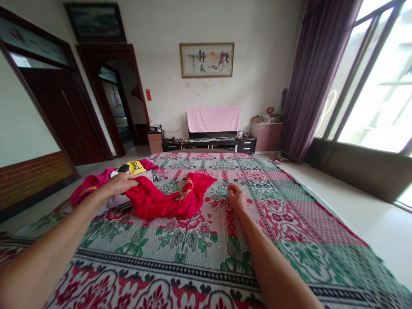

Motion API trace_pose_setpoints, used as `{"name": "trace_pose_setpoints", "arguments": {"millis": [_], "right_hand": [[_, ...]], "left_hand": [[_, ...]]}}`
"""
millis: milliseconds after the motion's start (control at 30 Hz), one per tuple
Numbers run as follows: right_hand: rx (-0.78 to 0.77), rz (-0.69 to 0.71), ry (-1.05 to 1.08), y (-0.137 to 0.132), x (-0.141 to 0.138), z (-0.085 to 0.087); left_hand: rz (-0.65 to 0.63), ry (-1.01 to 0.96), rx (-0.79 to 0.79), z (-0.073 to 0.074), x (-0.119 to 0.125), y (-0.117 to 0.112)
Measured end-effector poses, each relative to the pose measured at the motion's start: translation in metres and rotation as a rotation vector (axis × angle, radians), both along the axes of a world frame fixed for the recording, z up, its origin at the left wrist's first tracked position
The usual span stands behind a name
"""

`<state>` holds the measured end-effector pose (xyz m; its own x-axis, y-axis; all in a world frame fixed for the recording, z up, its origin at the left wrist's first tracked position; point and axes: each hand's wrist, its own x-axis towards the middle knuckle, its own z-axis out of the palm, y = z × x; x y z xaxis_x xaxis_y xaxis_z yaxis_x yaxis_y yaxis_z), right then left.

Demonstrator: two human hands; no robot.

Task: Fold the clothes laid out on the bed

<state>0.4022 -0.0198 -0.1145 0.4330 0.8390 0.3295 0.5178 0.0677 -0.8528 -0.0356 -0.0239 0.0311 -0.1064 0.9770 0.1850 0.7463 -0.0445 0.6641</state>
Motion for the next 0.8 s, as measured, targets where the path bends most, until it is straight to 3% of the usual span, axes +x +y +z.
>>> {"name": "trace_pose_setpoints", "arguments": {"millis": [100, 200, 333, 433, 600, 700, 800], "right_hand": [[-0.011, 0.062, -0.140, 0.000, -0.026, 0.015], [0.005, 0.186, -0.288, 0.011, -0.070, 0.033], [-0.147, 0.197, -0.485, 0.031, -0.125, 0.047], [-0.297, 0.185, -0.532, 0.044, -0.145, 0.046], [-0.220, 0.327, -0.164, 0.058, -0.129, 0.048], [-0.029, 0.365, 0.273, 0.055, -0.094, 0.060], [0.014, 0.417, 0.513, 0.041, -0.049, 0.064]], "left_hand": [[-0.068, 0.301, -0.015, -0.028, 0.004, -0.001], [-0.095, 0.440, -0.090, -0.048, 0.016, -0.008], [-0.065, 0.464, -0.139, -0.072, 0.028, -0.015], [-0.037, 0.415, -0.118, -0.085, 0.025, -0.013], [-0.056, 0.124, -0.075, -0.083, 0.009, -0.008], [-0.075, -0.326, 0.029, -0.068, 0.005, -0.015], [-0.256, -0.654, -0.112, -0.052, 0.006, -0.033]]}}
